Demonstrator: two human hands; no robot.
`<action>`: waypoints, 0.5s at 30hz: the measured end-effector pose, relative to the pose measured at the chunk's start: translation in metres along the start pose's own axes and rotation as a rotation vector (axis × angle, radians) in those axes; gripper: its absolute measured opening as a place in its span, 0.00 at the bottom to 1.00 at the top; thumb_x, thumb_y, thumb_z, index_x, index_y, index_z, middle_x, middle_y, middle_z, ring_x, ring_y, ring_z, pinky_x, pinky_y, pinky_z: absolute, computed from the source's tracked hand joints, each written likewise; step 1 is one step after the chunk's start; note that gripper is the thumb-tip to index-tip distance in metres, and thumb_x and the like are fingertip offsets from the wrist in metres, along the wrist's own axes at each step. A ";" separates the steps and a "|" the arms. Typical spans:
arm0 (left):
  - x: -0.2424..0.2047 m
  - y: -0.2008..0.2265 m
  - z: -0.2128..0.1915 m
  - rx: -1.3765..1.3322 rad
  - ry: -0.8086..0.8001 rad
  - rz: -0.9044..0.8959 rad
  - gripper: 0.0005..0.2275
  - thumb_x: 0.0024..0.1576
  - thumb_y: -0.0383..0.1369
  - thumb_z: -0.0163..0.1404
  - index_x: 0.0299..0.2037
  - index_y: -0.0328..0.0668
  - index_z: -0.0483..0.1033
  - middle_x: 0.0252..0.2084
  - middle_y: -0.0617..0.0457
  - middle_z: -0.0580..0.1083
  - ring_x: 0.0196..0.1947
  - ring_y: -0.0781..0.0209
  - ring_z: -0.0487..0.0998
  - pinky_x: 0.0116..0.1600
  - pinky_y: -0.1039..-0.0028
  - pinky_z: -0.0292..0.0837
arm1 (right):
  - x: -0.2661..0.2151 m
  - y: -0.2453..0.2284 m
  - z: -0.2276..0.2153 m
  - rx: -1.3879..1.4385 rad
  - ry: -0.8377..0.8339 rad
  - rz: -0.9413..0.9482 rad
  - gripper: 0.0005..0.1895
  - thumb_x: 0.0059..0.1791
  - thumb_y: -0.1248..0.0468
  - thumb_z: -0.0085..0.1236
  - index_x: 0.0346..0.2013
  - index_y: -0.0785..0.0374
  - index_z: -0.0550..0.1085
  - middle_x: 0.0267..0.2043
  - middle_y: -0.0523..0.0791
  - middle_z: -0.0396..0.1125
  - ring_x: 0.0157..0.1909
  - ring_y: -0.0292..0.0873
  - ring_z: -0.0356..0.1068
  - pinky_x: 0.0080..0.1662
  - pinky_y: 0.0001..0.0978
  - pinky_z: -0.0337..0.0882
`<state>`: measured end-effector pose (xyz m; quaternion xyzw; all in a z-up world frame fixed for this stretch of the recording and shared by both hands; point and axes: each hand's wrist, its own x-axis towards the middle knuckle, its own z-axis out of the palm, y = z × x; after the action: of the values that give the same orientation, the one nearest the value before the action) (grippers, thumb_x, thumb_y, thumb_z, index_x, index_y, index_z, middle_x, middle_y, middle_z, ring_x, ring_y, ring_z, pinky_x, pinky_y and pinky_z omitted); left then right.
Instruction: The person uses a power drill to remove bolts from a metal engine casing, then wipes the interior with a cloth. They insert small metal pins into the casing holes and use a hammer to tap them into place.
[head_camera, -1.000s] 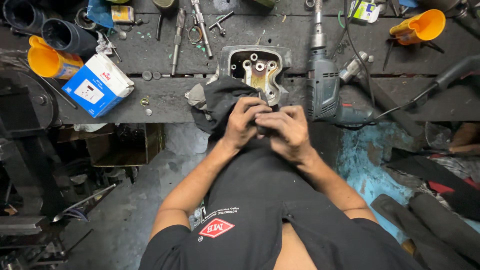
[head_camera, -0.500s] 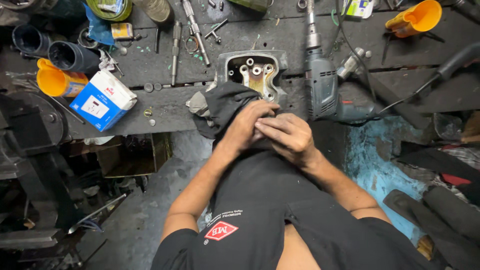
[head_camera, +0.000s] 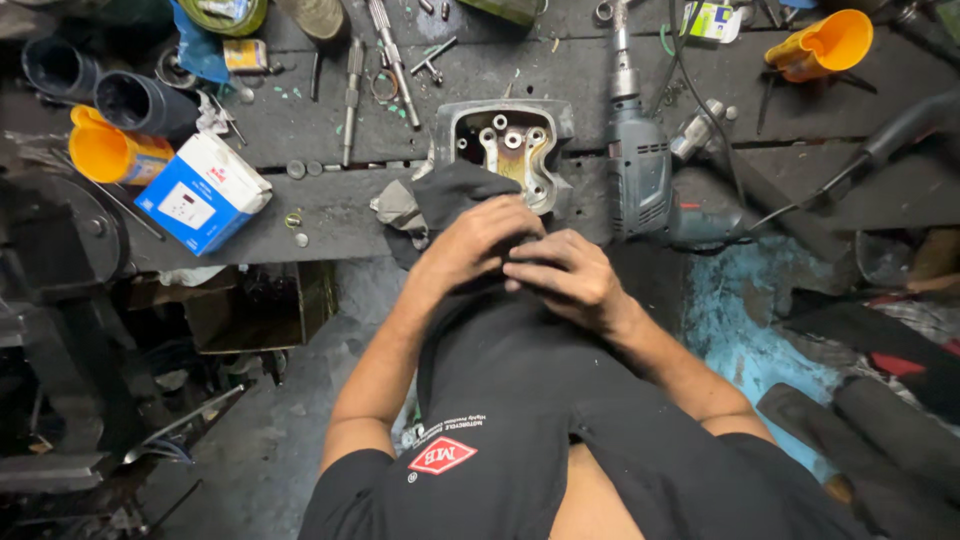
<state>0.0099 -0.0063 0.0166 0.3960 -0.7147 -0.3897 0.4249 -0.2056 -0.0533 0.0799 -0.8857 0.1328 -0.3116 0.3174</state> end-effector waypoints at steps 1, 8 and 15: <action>0.000 -0.002 0.004 0.017 0.023 0.021 0.21 0.47 0.28 0.57 0.52 0.37 0.73 0.52 0.46 0.75 0.58 0.42 0.73 0.65 0.58 0.68 | 0.000 -0.001 0.000 -0.034 0.005 0.027 0.20 0.43 0.72 0.68 0.49 0.61 0.79 0.53 0.45 0.72 0.47 0.49 0.73 0.50 0.39 0.74; 0.002 -0.004 0.085 0.002 0.559 0.049 0.14 0.52 0.30 0.58 0.43 0.36 0.67 0.43 0.45 0.70 0.50 0.44 0.71 0.68 0.55 0.66 | 0.001 -0.010 0.005 -0.115 -0.040 0.047 0.27 0.34 0.70 0.65 0.49 0.61 0.80 0.56 0.46 0.73 0.43 0.49 0.69 0.47 0.39 0.74; 0.028 -0.047 0.035 0.018 -0.116 0.121 0.16 0.38 0.40 0.60 0.24 0.39 0.68 0.26 0.50 0.69 0.31 0.46 0.72 0.42 0.61 0.66 | -0.003 -0.013 0.005 -0.019 0.097 0.154 0.21 0.43 0.73 0.68 0.50 0.60 0.78 0.56 0.46 0.72 0.51 0.49 0.74 0.53 0.37 0.74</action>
<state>-0.0199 -0.0418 -0.0285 0.3327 -0.7642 -0.3793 0.4018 -0.2038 -0.0394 0.0843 -0.8598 0.2189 -0.3274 0.3252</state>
